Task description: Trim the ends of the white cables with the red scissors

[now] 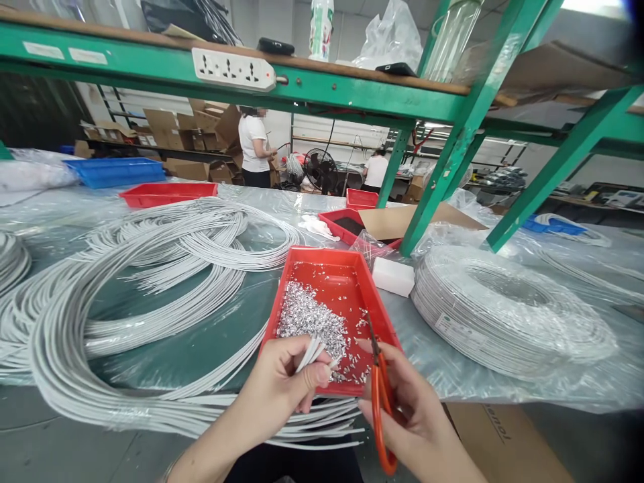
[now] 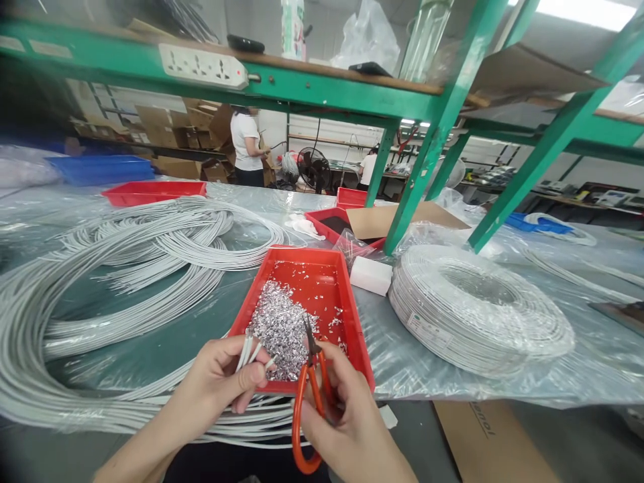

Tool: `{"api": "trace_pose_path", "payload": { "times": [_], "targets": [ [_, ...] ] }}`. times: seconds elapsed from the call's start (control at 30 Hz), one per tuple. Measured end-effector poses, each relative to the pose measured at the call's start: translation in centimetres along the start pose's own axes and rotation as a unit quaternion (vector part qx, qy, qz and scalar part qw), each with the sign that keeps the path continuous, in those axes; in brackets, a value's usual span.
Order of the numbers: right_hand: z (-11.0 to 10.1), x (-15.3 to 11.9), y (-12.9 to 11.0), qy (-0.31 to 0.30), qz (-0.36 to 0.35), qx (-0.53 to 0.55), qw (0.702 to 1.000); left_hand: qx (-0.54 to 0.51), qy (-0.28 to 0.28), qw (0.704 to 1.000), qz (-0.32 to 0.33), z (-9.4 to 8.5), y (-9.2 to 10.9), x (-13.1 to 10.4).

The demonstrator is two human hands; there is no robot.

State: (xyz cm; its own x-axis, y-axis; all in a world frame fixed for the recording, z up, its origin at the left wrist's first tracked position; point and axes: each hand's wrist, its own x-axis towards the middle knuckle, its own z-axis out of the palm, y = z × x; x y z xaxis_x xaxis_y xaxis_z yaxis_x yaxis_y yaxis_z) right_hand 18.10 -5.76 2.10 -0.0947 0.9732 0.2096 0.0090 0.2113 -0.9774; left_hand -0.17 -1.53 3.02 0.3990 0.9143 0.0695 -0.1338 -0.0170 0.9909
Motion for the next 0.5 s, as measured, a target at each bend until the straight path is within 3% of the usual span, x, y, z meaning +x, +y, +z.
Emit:
{"api": "trace_pose_path", "payload": {
  "times": [0.23,0.5],
  "targets": [
    [2.7,2.0,-1.4,0.033,-0.022,0.144,0.989,-0.008,-0.029,0.999,-0.011,0.4,-0.3,0.0],
    [2.8,2.4,-1.0,0.022,-0.014,0.156,0.987,-0.034,-0.044,0.998,-0.036,0.4,-0.2,0.3]
  ]
}}
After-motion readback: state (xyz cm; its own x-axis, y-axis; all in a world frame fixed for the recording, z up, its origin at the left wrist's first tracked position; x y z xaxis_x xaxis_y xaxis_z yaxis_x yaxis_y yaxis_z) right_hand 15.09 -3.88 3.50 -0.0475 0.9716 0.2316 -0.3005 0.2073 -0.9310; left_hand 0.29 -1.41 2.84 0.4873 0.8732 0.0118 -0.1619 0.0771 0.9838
